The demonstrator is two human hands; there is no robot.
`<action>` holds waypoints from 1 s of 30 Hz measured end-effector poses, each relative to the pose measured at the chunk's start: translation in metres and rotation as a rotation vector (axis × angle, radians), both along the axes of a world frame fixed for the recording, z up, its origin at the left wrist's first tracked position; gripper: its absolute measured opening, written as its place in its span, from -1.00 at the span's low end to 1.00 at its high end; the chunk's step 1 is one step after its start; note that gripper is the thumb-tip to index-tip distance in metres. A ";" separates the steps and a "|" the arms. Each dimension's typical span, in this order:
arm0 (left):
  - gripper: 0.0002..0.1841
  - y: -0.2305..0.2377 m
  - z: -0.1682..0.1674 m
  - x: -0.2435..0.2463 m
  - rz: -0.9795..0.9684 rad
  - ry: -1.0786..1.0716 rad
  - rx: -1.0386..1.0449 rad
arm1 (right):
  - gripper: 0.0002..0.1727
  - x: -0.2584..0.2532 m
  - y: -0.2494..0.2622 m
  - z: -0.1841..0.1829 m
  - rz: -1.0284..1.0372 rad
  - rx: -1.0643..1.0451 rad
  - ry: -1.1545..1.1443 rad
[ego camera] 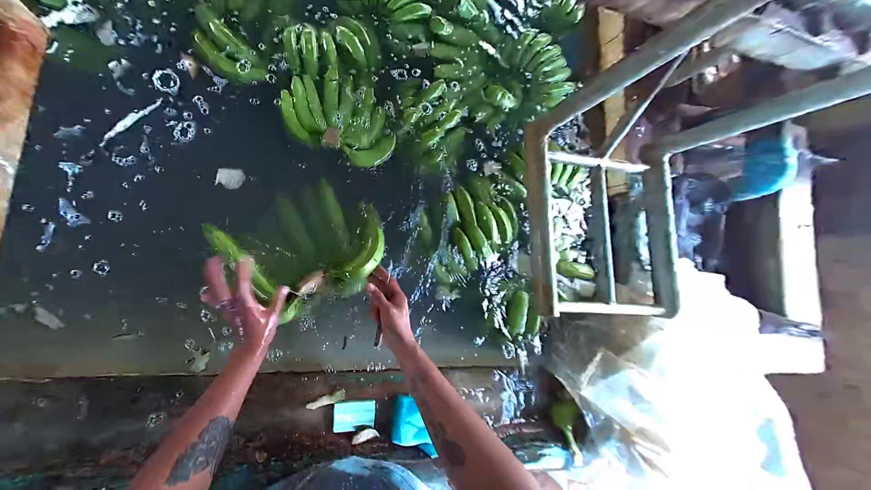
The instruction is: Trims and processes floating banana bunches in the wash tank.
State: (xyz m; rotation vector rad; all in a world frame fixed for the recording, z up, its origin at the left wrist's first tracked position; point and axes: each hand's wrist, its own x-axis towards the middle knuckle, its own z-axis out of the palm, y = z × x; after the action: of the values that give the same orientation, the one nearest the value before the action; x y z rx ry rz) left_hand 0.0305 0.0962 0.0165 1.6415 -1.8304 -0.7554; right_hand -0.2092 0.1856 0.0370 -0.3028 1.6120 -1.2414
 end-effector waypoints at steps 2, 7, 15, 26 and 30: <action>-0.08 -0.006 0.010 0.007 0.461 0.324 0.485 | -0.41 -0.003 0.006 0.002 0.165 0.060 0.110; -0.40 -0.015 -0.015 0.027 0.691 0.836 1.202 | -0.57 -0.008 0.008 -0.005 0.617 0.350 0.229; -0.48 0.010 0.020 -0.010 0.672 0.897 1.182 | -0.64 -0.001 -0.028 -0.022 0.452 0.436 0.262; -0.52 0.056 0.021 -0.045 0.682 0.981 1.111 | -0.64 -0.006 0.018 0.071 0.699 0.343 0.325; -0.58 0.058 0.026 -0.046 0.689 1.077 1.146 | -0.52 -0.023 0.007 0.044 0.592 0.426 0.590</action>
State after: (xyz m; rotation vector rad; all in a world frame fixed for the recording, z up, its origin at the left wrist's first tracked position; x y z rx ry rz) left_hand -0.0159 0.1543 0.0422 1.6482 0.0405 -1.9658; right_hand -0.2323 0.1924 0.0810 -0.8562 2.0228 -0.3477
